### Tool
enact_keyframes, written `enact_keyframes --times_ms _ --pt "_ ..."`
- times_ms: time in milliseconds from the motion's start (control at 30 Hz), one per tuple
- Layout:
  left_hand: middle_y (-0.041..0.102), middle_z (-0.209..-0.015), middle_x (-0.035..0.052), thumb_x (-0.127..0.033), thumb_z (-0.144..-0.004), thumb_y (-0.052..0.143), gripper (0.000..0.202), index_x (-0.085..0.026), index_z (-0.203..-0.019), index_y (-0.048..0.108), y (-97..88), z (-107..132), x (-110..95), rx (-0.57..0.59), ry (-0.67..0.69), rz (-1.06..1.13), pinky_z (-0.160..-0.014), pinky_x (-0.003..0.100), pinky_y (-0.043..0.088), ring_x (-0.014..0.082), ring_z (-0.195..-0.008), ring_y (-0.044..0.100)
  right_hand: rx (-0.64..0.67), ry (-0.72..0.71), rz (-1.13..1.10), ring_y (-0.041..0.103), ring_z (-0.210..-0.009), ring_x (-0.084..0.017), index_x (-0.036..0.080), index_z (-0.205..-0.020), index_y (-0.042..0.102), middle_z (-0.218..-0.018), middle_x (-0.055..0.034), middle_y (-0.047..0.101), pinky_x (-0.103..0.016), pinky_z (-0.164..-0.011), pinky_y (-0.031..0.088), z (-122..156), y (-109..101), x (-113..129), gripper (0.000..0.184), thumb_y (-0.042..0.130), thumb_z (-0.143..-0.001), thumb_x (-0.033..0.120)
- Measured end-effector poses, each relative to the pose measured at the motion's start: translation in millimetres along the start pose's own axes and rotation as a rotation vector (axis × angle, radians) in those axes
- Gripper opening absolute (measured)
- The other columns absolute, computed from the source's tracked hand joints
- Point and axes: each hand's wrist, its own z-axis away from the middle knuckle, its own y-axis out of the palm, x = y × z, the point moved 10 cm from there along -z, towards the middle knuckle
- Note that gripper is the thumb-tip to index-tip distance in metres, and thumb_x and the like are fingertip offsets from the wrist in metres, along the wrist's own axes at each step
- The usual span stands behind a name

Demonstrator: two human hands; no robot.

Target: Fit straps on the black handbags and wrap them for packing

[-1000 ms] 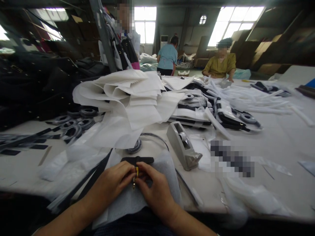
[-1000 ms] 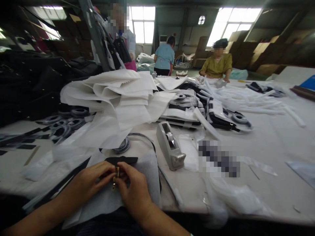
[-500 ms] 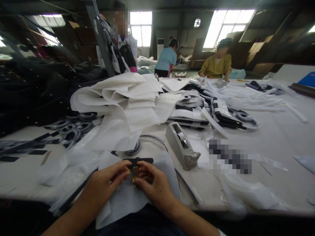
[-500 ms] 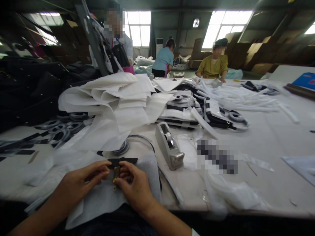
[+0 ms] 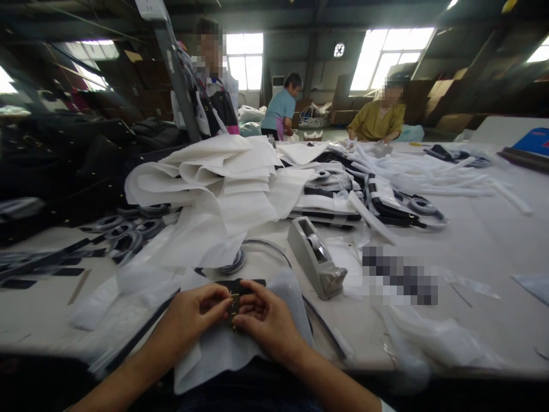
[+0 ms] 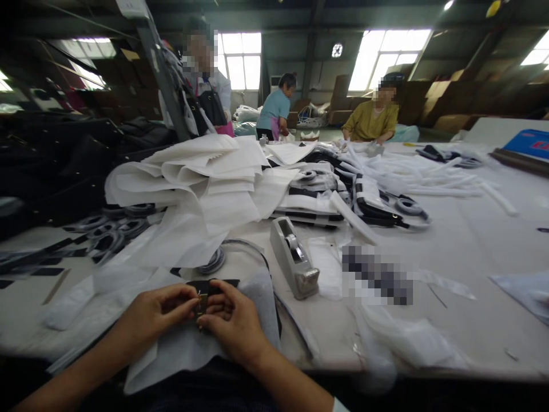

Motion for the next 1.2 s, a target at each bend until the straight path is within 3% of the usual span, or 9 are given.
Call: enact_keyframes --times_ms 133,300,400,500,700,933,1067,1200 --pt "0.077 -0.076 -0.0006 -0.036 -0.085 0.067 0.015 -0.021 -0.082 0.070 4.9 1 4 0.065 -0.004 0.034 -0.069 0.025 0.055 0.0208 -0.074 0.074 0.008 -0.006 -0.015 0.070 -0.082 -0.016 0.019 -0.124 0.062 -0.094 -0.0025 0.071 -0.029 -0.076 0.058 -1 -1 -2 0.064 0.086 -0.064 0.021" --pt "0.079 -0.084 0.0017 -0.044 -0.092 0.058 0.031 -0.022 -0.108 0.073 -19.2 -1 8 -0.129 0.007 -0.028 -0.068 0.028 0.058 0.0204 -0.068 0.074 -0.010 -0.017 0.031 0.068 -0.081 -0.015 0.023 -0.134 0.055 -0.093 0.0002 0.068 -0.028 -0.076 0.056 -1 -3 -2 0.073 0.083 -0.067 0.019" --pt "0.079 -0.103 0.0046 -0.038 -0.090 0.060 0.029 -0.024 -0.110 0.076 -17.0 -4 -4 -0.105 0.142 -0.108 -0.080 0.030 0.058 0.0229 -0.087 0.075 -0.008 -0.019 0.040 0.067 -0.081 -0.014 0.022 -0.135 0.053 -0.092 0.0004 0.068 -0.027 -0.076 0.055 -1 -3 -1 0.074 0.082 -0.068 0.018" --pt "0.079 -0.105 0.0035 -0.030 -0.087 0.065 0.020 -0.025 -0.098 0.081 -11.9 -7 -12 -0.053 0.228 -0.175 -0.091 0.030 0.054 0.0237 -0.101 0.072 0.005 -0.017 0.023 0.067 -0.080 -0.013 0.022 -0.135 0.054 -0.092 0.0009 0.068 -0.026 -0.076 0.055 -2 -2 -2 0.073 0.082 -0.067 0.017" --pt "0.076 -0.092 0.0010 -0.024 -0.090 0.061 0.014 -0.023 -0.088 0.075 -6.5 -14 -14 0.034 0.246 -0.278 -0.079 0.026 0.051 0.0188 -0.085 0.070 0.016 0.006 -0.009 0.066 -0.078 -0.011 0.022 -0.133 0.056 -0.090 0.0016 0.069 -0.024 -0.075 0.054 -3 -3 -4 0.074 0.084 -0.065 0.015" --pt "0.066 -0.085 0.0008 -0.025 -0.096 0.049 0.016 -0.023 -0.087 0.062 2.0 -8 -16 0.019 0.265 -0.337 -0.072 0.031 0.045 0.0202 -0.078 0.064 0.043 -0.002 -0.041 0.067 -0.081 -0.012 0.020 -0.121 0.067 -0.093 0.0003 0.070 -0.025 -0.077 0.055 -5 -3 -6 0.059 0.085 -0.065 0.015" --pt "0.066 -0.079 -0.0011 -0.030 -0.098 0.048 0.020 -0.023 -0.082 0.058 4.5 -2 -14 0.057 0.244 -0.273 -0.070 0.029 0.047 0.0190 -0.073 0.064 0.045 -0.019 -0.073 0.068 -0.086 -0.013 0.021 -0.122 0.066 -0.094 0.0007 0.070 -0.026 -0.081 0.054 -5 -3 -6 0.058 0.085 -0.066 0.016" --pt "0.071 -0.074 -0.0032 -0.036 -0.100 0.046 0.023 -0.024 -0.089 0.061 -0.4 0 -4 0.085 0.142 -0.125 -0.063 0.026 0.052 0.0170 -0.064 0.067 0.051 -0.039 -0.096 0.069 -0.086 -0.013 0.021 -0.121 0.067 -0.093 0.0010 0.072 -0.026 -0.081 0.053 -6 -2 -3 0.050 0.081 -0.073 0.020"
